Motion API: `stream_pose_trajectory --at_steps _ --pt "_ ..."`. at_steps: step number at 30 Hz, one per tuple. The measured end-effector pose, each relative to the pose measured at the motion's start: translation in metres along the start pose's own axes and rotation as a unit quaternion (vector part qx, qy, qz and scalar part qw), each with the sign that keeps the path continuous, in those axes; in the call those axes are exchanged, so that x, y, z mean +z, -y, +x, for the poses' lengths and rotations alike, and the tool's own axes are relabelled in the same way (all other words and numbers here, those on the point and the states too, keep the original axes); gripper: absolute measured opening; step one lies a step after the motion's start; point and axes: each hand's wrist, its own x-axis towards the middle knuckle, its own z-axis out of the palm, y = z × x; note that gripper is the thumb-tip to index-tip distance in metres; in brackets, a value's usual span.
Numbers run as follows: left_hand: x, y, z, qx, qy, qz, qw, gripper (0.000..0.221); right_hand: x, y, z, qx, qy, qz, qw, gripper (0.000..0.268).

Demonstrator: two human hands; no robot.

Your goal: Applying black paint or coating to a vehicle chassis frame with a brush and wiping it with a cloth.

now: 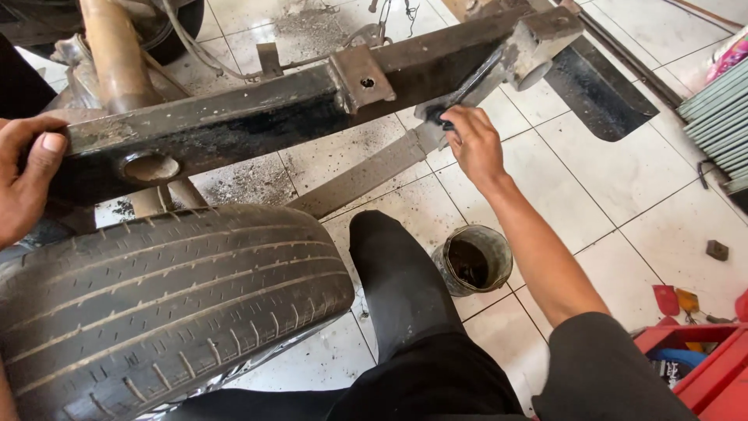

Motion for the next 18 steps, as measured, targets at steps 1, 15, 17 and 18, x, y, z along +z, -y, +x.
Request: stream_pose_trajectory --at_steps 1,15,17,18 --pt "0.002 0.000 0.003 0.001 -0.003 -0.021 1.000 0.031 -0.002 -0.005 0.003 -0.055 0.062 -0.005 0.997 0.036" --pt "0.003 -0.004 0.004 -0.077 0.026 -0.049 0.996 0.033 0.009 -0.033 0.005 -0.119 0.069 -0.101 0.985 0.020" --pt "0.001 -0.009 0.007 -0.025 0.010 -0.034 0.999 0.030 0.015 -0.023 -0.006 0.364 0.072 0.253 0.894 0.013" --pt "-0.001 -0.012 0.006 -0.025 0.013 -0.034 0.999 0.030 0.013 -0.018 -0.008 0.366 0.072 0.253 0.893 0.013"
